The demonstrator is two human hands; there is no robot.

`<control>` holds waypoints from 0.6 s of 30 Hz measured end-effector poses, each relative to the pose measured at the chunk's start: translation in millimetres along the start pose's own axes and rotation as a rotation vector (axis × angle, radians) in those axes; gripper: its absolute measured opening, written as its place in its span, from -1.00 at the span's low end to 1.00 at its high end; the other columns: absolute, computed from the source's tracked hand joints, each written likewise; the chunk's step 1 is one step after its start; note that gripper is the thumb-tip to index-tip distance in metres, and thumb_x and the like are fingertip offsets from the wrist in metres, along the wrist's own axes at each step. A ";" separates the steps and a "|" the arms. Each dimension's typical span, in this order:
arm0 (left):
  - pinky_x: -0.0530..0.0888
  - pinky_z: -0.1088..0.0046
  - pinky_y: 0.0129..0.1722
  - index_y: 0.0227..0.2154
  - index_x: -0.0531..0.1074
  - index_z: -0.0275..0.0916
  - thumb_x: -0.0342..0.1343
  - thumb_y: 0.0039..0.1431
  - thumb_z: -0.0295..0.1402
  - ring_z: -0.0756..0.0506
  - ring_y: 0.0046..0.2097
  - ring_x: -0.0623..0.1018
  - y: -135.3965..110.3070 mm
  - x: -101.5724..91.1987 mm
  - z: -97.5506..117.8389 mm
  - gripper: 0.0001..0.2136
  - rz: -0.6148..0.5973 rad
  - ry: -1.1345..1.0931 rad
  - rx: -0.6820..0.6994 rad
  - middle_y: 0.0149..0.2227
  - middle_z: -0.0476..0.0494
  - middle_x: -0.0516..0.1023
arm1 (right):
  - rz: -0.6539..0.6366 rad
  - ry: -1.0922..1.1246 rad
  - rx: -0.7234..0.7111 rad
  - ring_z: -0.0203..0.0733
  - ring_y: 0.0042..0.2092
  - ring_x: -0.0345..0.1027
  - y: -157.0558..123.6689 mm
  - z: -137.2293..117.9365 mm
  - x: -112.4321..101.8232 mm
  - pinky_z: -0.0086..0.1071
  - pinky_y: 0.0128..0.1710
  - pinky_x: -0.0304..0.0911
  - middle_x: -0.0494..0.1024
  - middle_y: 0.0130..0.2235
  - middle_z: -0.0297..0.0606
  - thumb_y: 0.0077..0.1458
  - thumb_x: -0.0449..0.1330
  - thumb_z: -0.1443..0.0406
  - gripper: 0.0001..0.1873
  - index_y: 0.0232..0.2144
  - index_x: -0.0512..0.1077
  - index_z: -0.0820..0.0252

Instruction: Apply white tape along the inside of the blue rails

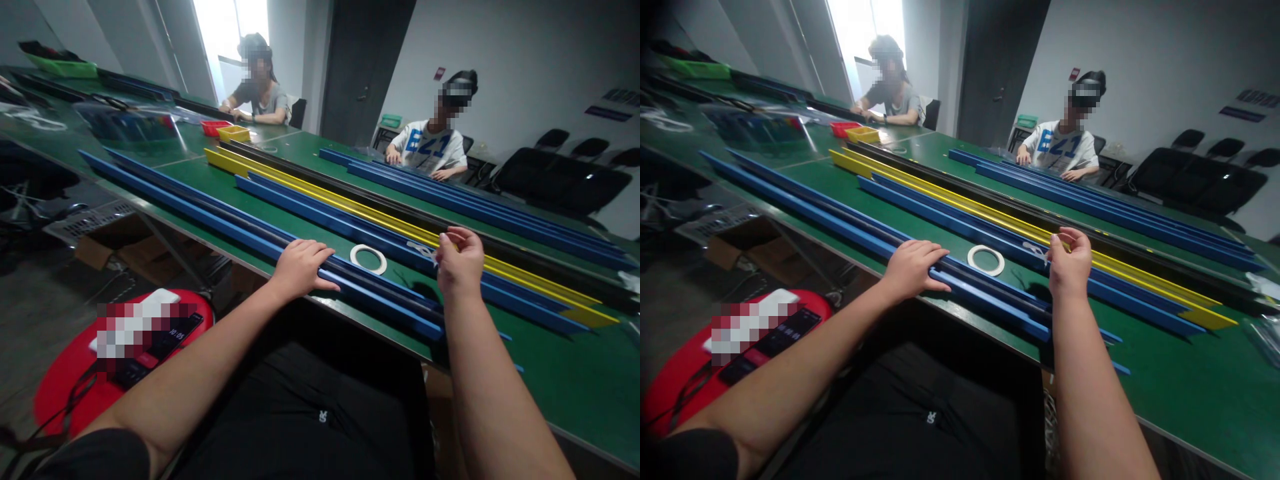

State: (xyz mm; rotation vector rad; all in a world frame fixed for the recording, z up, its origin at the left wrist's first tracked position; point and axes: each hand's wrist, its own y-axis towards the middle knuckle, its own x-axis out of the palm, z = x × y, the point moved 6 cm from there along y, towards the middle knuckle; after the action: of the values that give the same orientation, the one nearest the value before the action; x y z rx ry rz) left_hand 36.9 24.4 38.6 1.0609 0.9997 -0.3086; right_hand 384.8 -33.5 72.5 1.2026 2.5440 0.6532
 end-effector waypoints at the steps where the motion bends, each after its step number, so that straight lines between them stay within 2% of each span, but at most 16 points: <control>1: 0.28 0.13 0.07 0.07 0.42 -0.21 0.19 -0.05 0.20 -0.29 0.04 0.47 0.1 0.0 0.1 -0.28 0.001 0.001 0.001 -0.01 -0.29 0.53 | 0.006 0.030 0.004 -0.44 -0.57 0.21 0.2 0.5 -0.5 -0.44 -0.61 0.21 0.37 -0.23 -0.38 -0.02 0.27 0.15 -0.61 -0.13 0.31 0.07; 6: 0.29 0.13 0.06 0.06 0.43 -0.18 0.23 -0.05 0.15 -0.28 0.04 0.48 0.6 -0.3 0.6 -0.32 0.006 0.007 0.002 -0.01 -0.27 0.54 | 0.003 0.141 0.055 -0.35 -0.40 0.40 -2.8 -7.7 -7.3 -0.29 -0.32 0.45 0.38 -0.27 -0.45 -0.11 0.33 0.24 -0.57 -0.18 0.26 0.05; 8: 0.29 0.12 0.07 0.06 0.43 -0.16 0.24 -0.04 0.13 -0.28 0.04 0.48 0.7 0.1 0.3 -0.34 0.007 0.008 -0.003 0.00 -0.27 0.54 | -0.028 0.141 0.039 -0.31 -0.34 0.42 -9.0 -25.5 -14.1 -0.27 -0.26 0.46 0.40 -0.31 -0.44 -0.14 0.38 0.24 -0.56 -0.20 0.31 0.08; 10: 0.29 0.12 0.07 0.06 0.43 -0.16 0.23 -0.01 0.11 -0.28 0.04 0.48 0.7 0.9 0.2 -0.37 0.006 0.008 -0.009 0.00 -0.26 0.54 | -0.042 0.083 -0.023 -0.30 -0.32 0.41 -19.2 -54.2 -26.1 -0.28 -0.23 0.45 0.44 -0.34 -0.40 -0.13 0.40 0.22 -0.61 -0.24 0.38 0.12; 14: 0.29 0.11 0.09 0.07 0.43 -0.17 0.23 -0.01 0.12 -0.30 0.06 0.47 1.3 2.0 2.3 -0.35 -0.005 0.011 -0.010 0.02 -0.27 0.53 | 0.035 -0.069 -0.155 -0.25 -0.26 0.45 -47.9 -122.3 -67.3 -0.22 -0.10 0.41 0.54 -0.29 -0.28 -0.11 0.42 0.23 -0.71 -0.31 0.49 0.18; 18: 0.30 0.08 0.08 0.07 0.43 -0.14 0.24 -0.03 0.13 -0.33 0.05 0.48 2.8 0.5 5.7 -0.35 -0.007 0.007 -0.010 0.01 -0.28 0.54 | 0.217 -0.281 -0.233 -0.10 -0.23 0.48 -76.2 -172.7 -128.8 0.02 -0.03 0.37 0.57 -0.28 -0.21 -0.09 0.42 0.18 -0.74 -0.30 0.54 0.09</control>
State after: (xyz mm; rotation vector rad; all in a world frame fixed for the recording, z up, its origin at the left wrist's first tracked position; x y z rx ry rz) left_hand 42.1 21.2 40.5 1.0505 1.0105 -0.3056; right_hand 344.8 -226.0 189.0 1.3880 2.0659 0.7451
